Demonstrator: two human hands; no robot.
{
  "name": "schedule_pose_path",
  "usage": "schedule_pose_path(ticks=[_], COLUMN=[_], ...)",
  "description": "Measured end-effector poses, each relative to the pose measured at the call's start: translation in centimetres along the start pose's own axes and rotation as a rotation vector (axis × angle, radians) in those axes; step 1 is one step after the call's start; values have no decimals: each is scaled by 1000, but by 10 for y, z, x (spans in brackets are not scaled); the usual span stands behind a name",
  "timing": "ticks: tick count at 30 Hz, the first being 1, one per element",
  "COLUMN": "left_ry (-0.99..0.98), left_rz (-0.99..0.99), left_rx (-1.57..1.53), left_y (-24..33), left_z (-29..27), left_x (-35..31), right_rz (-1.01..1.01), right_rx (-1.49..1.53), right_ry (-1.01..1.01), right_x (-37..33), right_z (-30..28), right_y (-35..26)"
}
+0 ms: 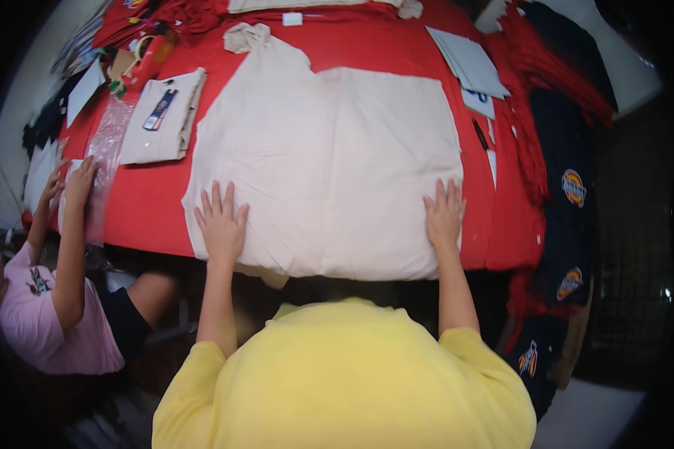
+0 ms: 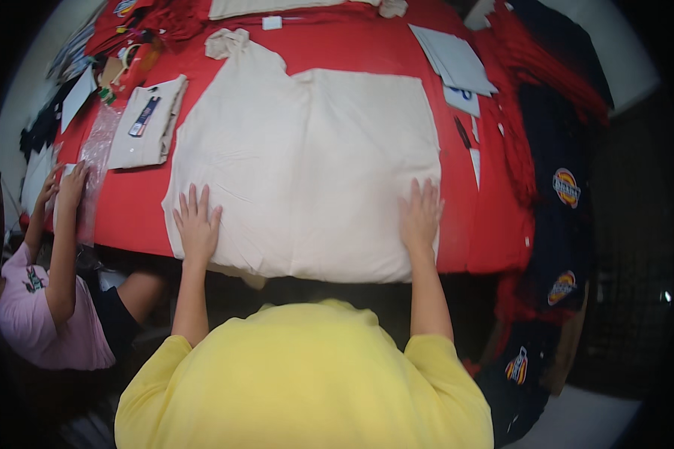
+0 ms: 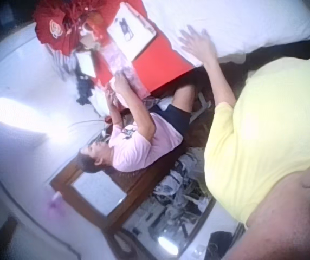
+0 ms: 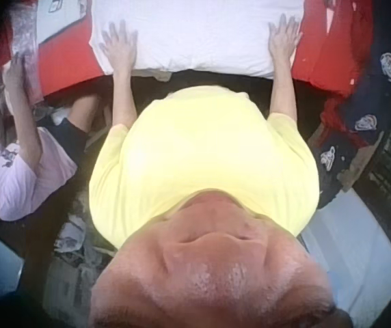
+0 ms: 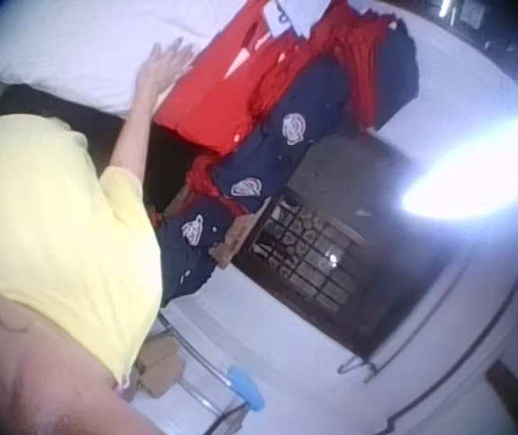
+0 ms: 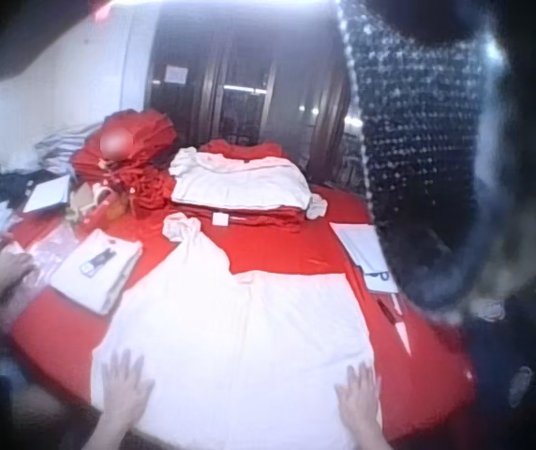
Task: The person folds shirts on a red workspace, places a cardboard insert inside a shirt, and puts folded shirts into plastic bags.
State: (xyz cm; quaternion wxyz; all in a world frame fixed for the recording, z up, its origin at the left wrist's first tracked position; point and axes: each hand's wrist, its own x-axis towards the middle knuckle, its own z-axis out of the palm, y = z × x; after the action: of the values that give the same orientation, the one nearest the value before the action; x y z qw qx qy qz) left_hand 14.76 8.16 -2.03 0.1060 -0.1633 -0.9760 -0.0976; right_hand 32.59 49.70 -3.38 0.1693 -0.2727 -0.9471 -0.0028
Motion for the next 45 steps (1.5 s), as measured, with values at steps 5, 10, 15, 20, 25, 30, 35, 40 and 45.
schedule_pose_path(ticks=[5, 10, 15, 20, 25, 30, 35, 40, 45], left_ry=[69, 216, -8, -3, 189, 273, 414, 411, 414], left_rz=[-69, 53, -312, -395, -265, -267, -350, -542, -512], left_rx=[-177, -345, 83, 71, 96, -9, -155, -301, -323], left_y=[8, 12, 24, 10, 11, 25, 3, -31, -41], left_z=[4, 37, 57, 59, 77, 73, 37, 6, 15], left_x=[6, 134, 241, 253, 258, 254, 219, 157, 159], right_rz=[163, -56, -56, -106, -33, 393, -20, -109, -69], right_rx=[-14, 227, 83, 23, -276, -135, -188, -186, -45], right_ry=[-124, 102, -84, -60, 285, -204, -246, -138, -88], right_x=[34, 154, 263, 307, 375, 429, 458, 435, 430], right_z=[-24, 14, 64, 82, 97, 75, 106, 99, 87], right_y=[4, -9, -9, -23, 42, 54, 111, 99, 98])
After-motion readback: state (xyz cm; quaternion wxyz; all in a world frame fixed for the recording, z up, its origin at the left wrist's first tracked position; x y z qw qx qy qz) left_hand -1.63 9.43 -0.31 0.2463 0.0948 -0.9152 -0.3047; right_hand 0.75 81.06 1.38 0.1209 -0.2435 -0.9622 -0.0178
